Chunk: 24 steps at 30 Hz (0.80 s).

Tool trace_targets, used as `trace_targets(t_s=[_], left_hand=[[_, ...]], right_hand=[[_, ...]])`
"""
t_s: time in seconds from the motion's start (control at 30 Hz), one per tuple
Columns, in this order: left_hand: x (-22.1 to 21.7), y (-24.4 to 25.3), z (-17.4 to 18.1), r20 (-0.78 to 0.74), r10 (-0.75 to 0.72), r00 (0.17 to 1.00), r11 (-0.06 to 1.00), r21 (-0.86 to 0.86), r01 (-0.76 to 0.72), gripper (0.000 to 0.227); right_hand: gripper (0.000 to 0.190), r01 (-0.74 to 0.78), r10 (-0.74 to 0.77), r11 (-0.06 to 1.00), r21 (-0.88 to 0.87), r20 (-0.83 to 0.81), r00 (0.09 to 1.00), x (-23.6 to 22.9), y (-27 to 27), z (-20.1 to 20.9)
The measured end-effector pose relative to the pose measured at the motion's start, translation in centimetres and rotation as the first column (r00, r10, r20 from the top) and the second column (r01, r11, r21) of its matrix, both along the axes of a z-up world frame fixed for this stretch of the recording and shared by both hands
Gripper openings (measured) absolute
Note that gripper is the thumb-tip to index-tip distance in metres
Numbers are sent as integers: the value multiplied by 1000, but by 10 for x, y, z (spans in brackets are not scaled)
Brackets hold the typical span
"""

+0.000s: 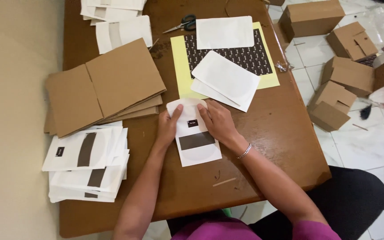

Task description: The person repeatedly picks up white pouches with a black stripe, folds the top edge down, and stacks them on the left side of the table. The person handles the pouches one at a time and maintains a consistent folding pattern throughout the clip.

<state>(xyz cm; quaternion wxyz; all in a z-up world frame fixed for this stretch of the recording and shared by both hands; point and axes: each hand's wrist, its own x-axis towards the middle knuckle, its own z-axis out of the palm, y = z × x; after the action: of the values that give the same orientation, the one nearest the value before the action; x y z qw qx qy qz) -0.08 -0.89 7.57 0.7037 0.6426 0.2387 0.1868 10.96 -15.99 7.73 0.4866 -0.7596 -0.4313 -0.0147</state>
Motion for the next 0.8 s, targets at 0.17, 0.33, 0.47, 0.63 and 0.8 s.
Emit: trace_targets(t_s=[0.17,0.33,0.47,0.63,0.8], left_hand=[[2,1,-10,-46,3,999,1000,22,-2,37],[1,10,-44,13,2,1000,1000,-18,-2,35],[0,13,-56,-37,14,999,997,77,-11,44],[-2,17,-70,11,-14,1000,994,105,12,43],[1,14,-75,13,-48,999,979,197,44,47]], right_hand=[[44,-37,33,999,-31,-108,994,1,-3,-5],[45,-6,-3,998,-64,-138,990,10,-2,-32],[47,-37,23,997,-71,-186,982,6,-5,-2],[46,5,-14,999,-43,-207,978,16,-4,-44],[41,44,-41,999,7,-248,968,19,-7,-44]])
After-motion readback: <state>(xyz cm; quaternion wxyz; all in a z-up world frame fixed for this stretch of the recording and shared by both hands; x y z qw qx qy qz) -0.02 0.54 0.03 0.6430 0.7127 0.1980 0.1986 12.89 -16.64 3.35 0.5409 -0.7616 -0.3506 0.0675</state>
